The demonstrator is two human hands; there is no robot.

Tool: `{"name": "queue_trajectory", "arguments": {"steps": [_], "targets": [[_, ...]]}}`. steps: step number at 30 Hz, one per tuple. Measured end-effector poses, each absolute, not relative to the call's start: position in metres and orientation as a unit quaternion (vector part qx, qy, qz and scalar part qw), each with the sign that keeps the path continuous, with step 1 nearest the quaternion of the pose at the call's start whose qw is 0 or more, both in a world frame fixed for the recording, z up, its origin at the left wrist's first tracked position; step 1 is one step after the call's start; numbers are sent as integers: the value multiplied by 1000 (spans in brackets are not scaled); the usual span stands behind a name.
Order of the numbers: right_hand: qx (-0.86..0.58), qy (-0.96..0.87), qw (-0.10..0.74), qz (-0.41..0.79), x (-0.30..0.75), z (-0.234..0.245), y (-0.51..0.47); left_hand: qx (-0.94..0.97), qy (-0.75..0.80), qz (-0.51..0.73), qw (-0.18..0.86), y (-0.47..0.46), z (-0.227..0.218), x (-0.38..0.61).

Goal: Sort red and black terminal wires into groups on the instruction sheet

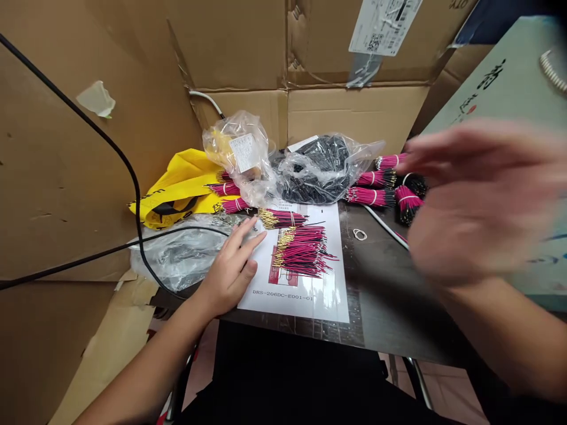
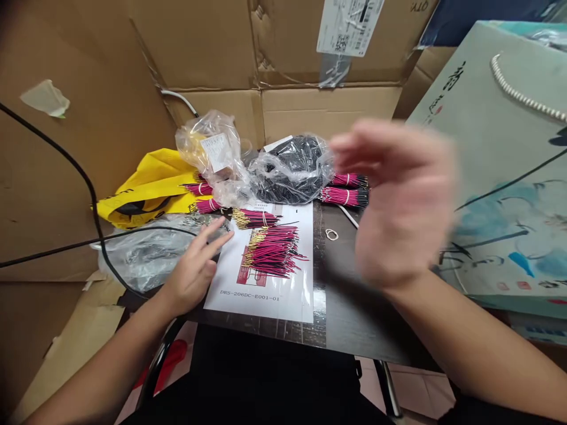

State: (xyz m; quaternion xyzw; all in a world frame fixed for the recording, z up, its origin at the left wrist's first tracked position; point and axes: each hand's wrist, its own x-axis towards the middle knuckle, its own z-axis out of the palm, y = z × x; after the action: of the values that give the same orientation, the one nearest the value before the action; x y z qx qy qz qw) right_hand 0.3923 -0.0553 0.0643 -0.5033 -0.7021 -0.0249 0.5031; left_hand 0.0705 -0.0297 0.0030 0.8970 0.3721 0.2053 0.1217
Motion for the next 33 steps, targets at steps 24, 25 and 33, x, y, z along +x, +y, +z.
{"name": "queue_trajectory", "arguments": {"steps": [24,25,33], "targets": [[-478,-862,-51,160,294,32,75,925,341,130,-107,53,-9,24],[-477,-863,-52,159,293,33,75,927,333,141,-101,50,-9,26],[-449,-879,-62,152,292,39,73,925,268,260,-73,22,0,55]]}}
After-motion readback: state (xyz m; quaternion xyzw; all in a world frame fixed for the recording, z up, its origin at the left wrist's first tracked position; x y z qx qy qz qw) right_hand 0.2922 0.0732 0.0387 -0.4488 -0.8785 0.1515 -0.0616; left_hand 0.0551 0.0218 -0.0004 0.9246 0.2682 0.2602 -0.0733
